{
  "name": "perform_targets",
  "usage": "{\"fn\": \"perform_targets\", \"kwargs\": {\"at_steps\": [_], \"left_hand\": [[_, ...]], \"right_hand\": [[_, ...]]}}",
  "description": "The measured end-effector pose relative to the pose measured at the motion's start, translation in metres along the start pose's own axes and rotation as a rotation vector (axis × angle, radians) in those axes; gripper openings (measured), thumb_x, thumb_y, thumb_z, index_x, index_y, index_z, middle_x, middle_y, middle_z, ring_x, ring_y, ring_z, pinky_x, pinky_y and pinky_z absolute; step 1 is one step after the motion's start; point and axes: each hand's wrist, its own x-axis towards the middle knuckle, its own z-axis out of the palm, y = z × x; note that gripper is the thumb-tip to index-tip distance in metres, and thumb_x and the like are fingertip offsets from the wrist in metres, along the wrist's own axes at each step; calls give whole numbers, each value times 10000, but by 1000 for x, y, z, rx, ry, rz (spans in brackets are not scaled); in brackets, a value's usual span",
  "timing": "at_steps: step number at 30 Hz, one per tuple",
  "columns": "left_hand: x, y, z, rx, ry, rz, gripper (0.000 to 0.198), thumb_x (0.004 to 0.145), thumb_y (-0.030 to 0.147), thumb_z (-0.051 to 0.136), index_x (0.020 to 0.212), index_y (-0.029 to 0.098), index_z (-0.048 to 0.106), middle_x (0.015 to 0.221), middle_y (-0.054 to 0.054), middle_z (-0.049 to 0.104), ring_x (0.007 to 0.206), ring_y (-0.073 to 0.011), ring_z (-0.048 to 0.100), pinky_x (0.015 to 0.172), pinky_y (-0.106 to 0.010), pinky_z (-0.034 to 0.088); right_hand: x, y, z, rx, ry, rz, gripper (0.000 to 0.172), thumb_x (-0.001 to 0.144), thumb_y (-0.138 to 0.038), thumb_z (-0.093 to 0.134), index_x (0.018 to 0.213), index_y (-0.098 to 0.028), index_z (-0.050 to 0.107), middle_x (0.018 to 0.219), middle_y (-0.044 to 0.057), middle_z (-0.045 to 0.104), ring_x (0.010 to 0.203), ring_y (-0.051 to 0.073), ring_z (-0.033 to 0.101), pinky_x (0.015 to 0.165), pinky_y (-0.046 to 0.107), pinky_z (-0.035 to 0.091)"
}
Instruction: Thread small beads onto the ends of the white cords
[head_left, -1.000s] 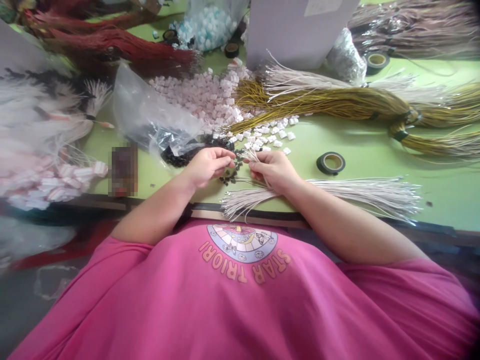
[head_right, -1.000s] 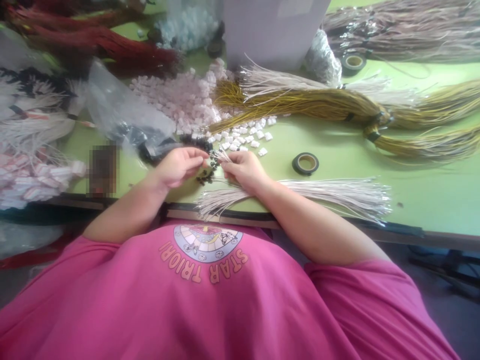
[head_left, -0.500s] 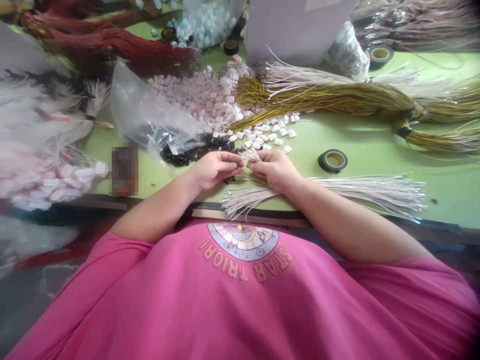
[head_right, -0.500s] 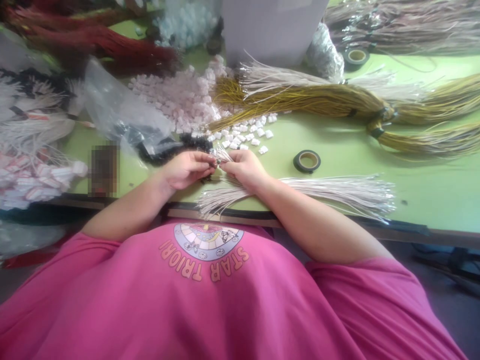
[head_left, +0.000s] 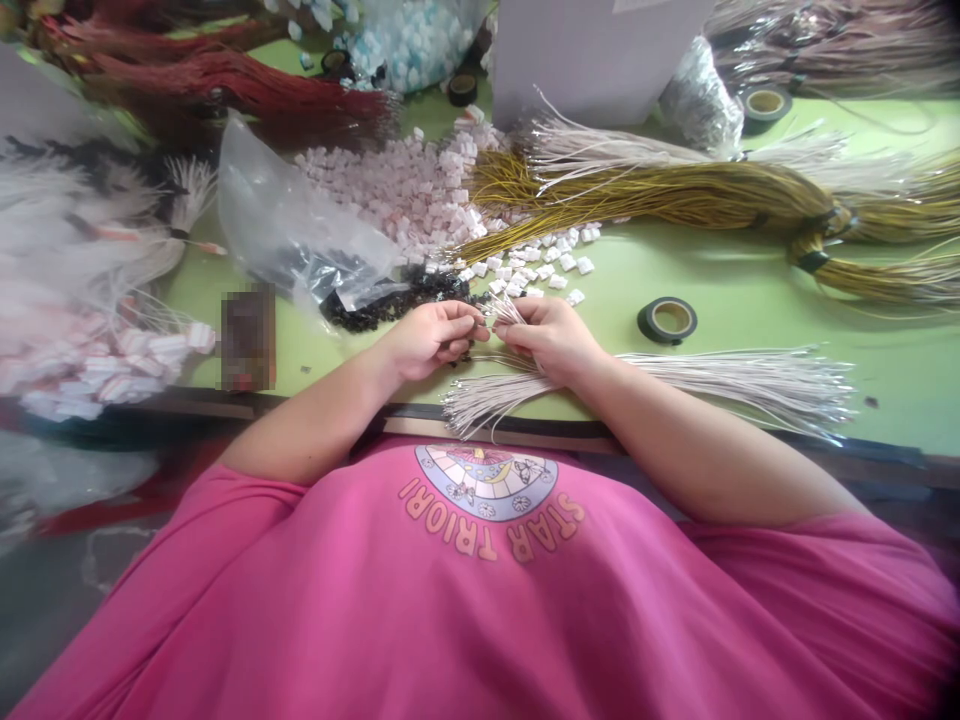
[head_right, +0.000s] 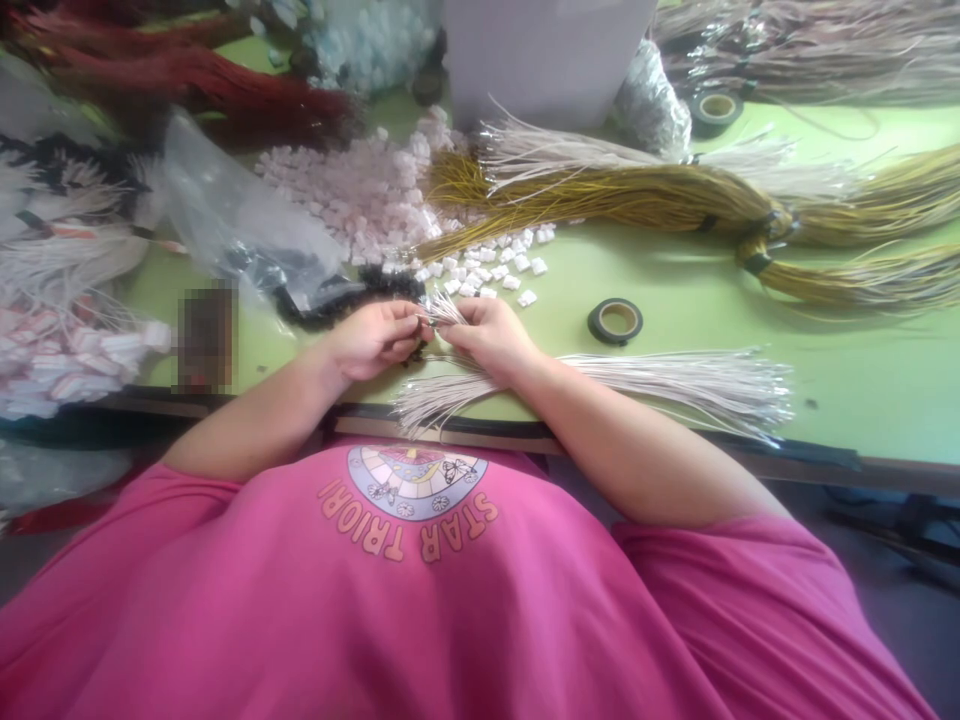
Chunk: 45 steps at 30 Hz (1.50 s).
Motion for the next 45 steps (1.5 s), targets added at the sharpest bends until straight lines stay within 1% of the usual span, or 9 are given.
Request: {"fn": "perform_targets", "kwargs": {"at_steps": [4,8,14,20,24,28,30,34,45], "left_hand": [[0,-1,-2,-2,7,-10,95,752,127,615,846,124,601,652,-2,580,424,-13,388,396,-155,200],[-1,-3,0,51,-38,-25,50,779,140,575,802,108,606,629,2,549,383,-3,331,377,-173,160],[2,-8,0,125,12,65,108,798,151,569,905,135,563,609,6,591,346,-4,316,362,-164,142],[3,-9,-2,87,4,105,115,754,164,634,829,106,571,639,-29,640,358,0,347,372,-152,187],[3,-8,0,79,25,135,219,658,124,708,838,113,583,655,-17,655,409,-16,446,397,-147,254],[4,-11,0,94,83,141,257,606,141,746,809,115,592,663,-18,663,552,-66,582,473,-152,354],[4,-12,0,138,116,151,266,594,160,757,804,117,601,677,-17,666,622,-90,616,535,-171,409],[2,-11,4,335,170,266,258,600,182,761,809,119,625,772,-24,682,723,-113,635,697,-234,478],[3,-12,2,691,183,364,196,682,250,691,835,130,663,841,-44,690,764,-146,616,737,-289,462]], "right_hand": [[-1,0,0,-47,5,10,119,686,-242,593,691,-124,598,474,-57,390,435,47,308,429,217,196],[0,0,0,-113,25,-11,171,678,-238,586,773,-107,641,517,-49,420,464,48,316,438,211,211],[0,1,-1,-116,18,-18,152,684,-249,579,715,-107,624,518,-46,407,476,50,310,451,215,219],[0,1,-1,-110,-6,-13,177,697,-250,563,760,-108,649,513,-46,406,467,51,297,444,217,202],[0,1,-1,-136,-15,-28,195,701,-258,560,767,-104,660,535,-36,429,483,55,314,461,216,223],[1,2,-2,-161,-17,-38,209,709,-261,552,788,-102,663,574,-24,463,514,63,349,489,218,261],[1,2,-2,-182,-11,-46,214,713,-268,553,790,-99,659,601,-17,486,541,71,380,516,220,291],[1,1,0,-251,13,-56,215,715,-298,565,740,-101,647,590,-20,479,555,74,391,537,221,307],[1,3,1,-319,21,-44,202,712,-297,570,714,-108,643,548,-30,482,526,74,400,528,226,320]]}}
